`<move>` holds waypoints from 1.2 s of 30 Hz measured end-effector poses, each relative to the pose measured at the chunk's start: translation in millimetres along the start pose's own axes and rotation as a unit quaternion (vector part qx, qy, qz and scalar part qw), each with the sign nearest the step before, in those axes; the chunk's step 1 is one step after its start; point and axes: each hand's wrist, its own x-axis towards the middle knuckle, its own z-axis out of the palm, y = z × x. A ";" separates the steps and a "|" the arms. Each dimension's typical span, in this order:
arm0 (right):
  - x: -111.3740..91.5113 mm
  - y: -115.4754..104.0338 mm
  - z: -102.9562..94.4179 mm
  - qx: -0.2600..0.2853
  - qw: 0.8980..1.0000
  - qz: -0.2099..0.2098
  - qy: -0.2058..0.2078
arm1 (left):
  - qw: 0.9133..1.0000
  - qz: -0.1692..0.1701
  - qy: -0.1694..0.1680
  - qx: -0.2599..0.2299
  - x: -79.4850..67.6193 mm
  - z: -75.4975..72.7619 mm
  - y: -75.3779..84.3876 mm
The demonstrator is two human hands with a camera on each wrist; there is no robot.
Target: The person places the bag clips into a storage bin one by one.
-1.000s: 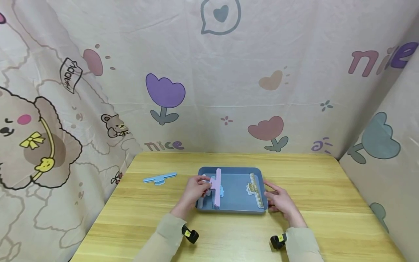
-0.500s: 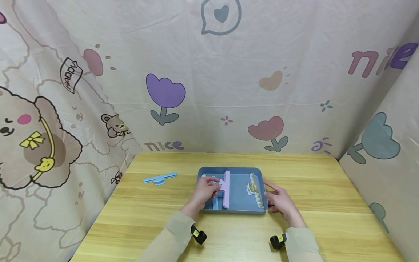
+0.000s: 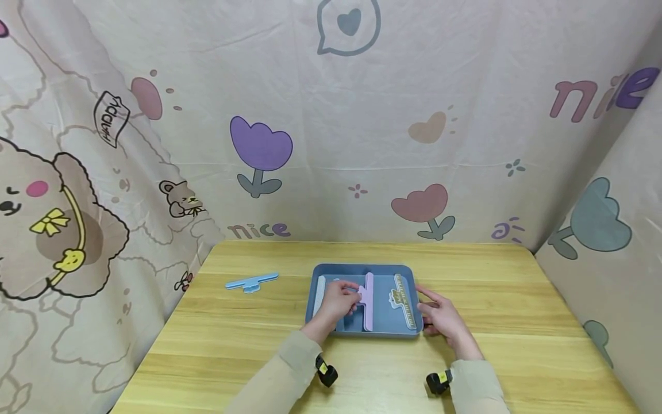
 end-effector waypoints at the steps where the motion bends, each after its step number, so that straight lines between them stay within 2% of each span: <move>1: 0.0 0.2 -0.1 -0.001 1.000 0.000 0.000 | 1.000 -0.002 0.001 0.004 0.0 2.3 0.5; 5: -0.2 0.4 -0.1 -0.004 1.000 -0.001 0.001 | 1.000 -0.008 0.006 0.011 0.5 10.5 3.5; 13: 0.4 1.6 0.1 -0.009 1.000 0.001 0.005 | 1.000 0.003 0.009 0.022 6.3 24.0 2.3; 21: 0.7 2.1 0.6 -0.012 1.000 0.004 0.007 | 0.999 -0.017 0.010 0.027 12.1 38.4 3.6; 27: 0.0 0.7 0.9 -0.008 1.000 0.002 0.006 | 0.999 -0.018 0.010 0.039 13.2 45.8 5.7; 30: -0.8 0.2 1.0 -0.005 1.000 -0.003 0.001 | 0.999 -0.011 0.003 0.048 12.3 48.0 5.9; 36: -1.4 0.2 0.6 -0.001 1.000 -0.004 0.000 | 0.996 0.010 -0.037 0.078 8.5 47.4 7.3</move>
